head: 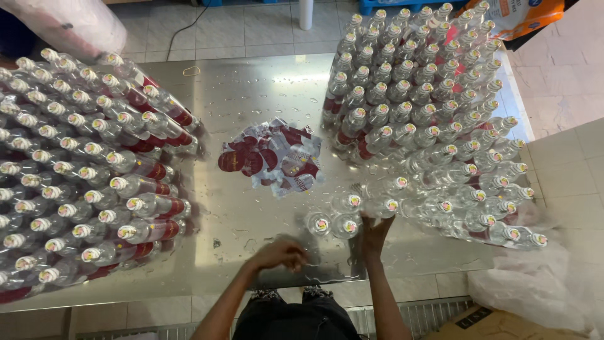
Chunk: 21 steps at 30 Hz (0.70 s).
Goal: The person stands at a stainless steel table and applies red circular labels to the caps of clear plastic bottles. They pick up a bottle, place a label on the cap, smooth it down, and then set the bottle aside on the table. The process is repeated continuously with bottles from a large stack.
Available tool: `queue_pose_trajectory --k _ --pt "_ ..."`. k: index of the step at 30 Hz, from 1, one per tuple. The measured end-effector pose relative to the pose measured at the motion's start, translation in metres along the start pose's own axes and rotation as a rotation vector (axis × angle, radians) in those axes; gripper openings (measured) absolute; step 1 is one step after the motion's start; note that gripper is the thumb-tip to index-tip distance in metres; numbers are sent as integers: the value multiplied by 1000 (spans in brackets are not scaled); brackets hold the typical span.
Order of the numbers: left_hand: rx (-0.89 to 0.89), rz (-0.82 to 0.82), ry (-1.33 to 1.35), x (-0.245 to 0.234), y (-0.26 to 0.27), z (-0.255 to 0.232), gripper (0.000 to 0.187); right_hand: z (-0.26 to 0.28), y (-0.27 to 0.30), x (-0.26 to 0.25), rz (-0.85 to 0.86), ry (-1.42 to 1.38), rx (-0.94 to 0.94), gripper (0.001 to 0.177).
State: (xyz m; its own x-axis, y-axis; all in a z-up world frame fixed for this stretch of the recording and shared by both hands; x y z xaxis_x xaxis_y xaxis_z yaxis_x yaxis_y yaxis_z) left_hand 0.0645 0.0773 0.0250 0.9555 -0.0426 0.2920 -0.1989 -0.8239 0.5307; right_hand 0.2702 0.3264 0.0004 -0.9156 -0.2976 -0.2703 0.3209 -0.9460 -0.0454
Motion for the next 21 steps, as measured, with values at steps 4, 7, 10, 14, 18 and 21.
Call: queue_pose_trajectory --k 4,7,10,14,18,21 --pt "211 -641 167 -116 26 -15 32 -6 45 17 -197 73 -90 97" --pt "197 -1093 -1 -181 8 -37 30 1 92 36 -265 69 -29 83" --pt "204 -1134 -166 -205 -32 -68 64 -18 105 59 -11 75 235 116" --pt "172 -1146 -395 -208 -56 -71 84 25 100 76 20 111 300 144" --pt "123 -1217 -604 -208 -51 -72 95 44 98 83 49 115 239 116" --pt "136 -1186 -598 -209 -30 -79 94 24 97 88 24 245 183 93"
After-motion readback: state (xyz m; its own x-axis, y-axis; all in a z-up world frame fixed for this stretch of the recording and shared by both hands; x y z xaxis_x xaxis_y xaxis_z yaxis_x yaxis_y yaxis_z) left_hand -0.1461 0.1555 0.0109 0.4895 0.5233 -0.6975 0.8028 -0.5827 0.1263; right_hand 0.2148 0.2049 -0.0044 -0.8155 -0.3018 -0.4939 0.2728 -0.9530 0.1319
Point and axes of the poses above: each hand's wrist, its own y-axis away from the middle knuckle, its own x-axis out of the palm, z = x × y, the point moved 3 cm from there along -y, towards the middle knuckle, and after that the axes turned 3 degrees about z, right-handed, at the moved point
